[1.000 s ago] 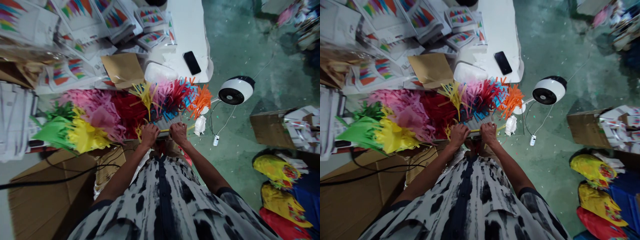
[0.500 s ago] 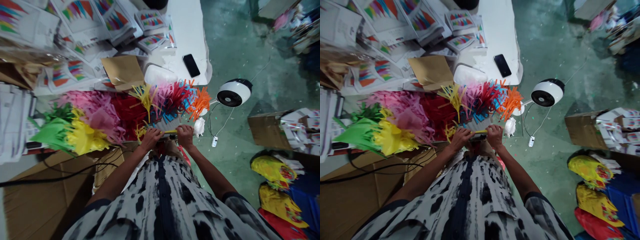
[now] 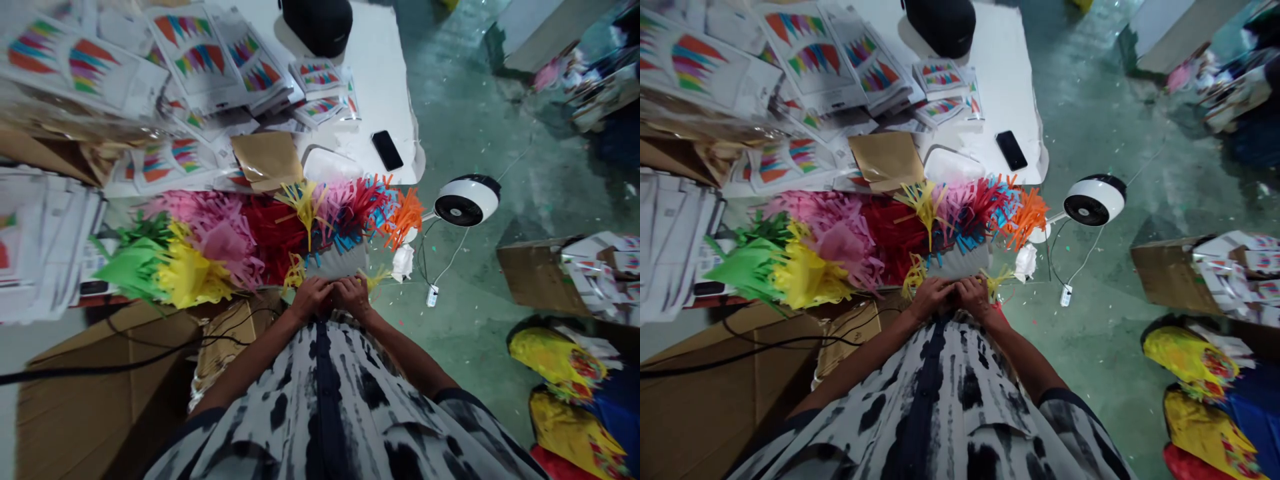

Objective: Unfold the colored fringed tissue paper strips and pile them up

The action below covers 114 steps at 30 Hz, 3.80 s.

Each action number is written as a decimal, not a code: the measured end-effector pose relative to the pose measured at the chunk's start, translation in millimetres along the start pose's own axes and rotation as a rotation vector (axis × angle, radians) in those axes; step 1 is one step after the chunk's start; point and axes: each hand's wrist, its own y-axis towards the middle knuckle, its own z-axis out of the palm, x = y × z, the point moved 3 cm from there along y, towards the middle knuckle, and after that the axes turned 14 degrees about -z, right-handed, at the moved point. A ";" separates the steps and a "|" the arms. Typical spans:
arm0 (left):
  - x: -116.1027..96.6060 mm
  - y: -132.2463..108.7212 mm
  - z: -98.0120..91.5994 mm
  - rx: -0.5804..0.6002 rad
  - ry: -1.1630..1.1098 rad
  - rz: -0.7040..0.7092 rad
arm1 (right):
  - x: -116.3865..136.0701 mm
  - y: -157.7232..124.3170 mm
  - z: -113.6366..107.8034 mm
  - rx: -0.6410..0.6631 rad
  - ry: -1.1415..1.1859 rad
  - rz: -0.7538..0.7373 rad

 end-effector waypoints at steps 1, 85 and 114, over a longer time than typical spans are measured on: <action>-1.1 1.7 -1.9 0.001 -0.010 -0.015 | 0.2 3.6 -2.3 -0.001 -0.004 -0.006; -45.5 95.9 -179.0 -0.597 -1.534 -1.064 | -228.7 323.8 -70.8 0.238 0.091 0.330; -64.0 121.7 -219.7 -0.918 -1.562 -0.862 | -63.2 238.7 -241.8 -0.334 1.117 -0.061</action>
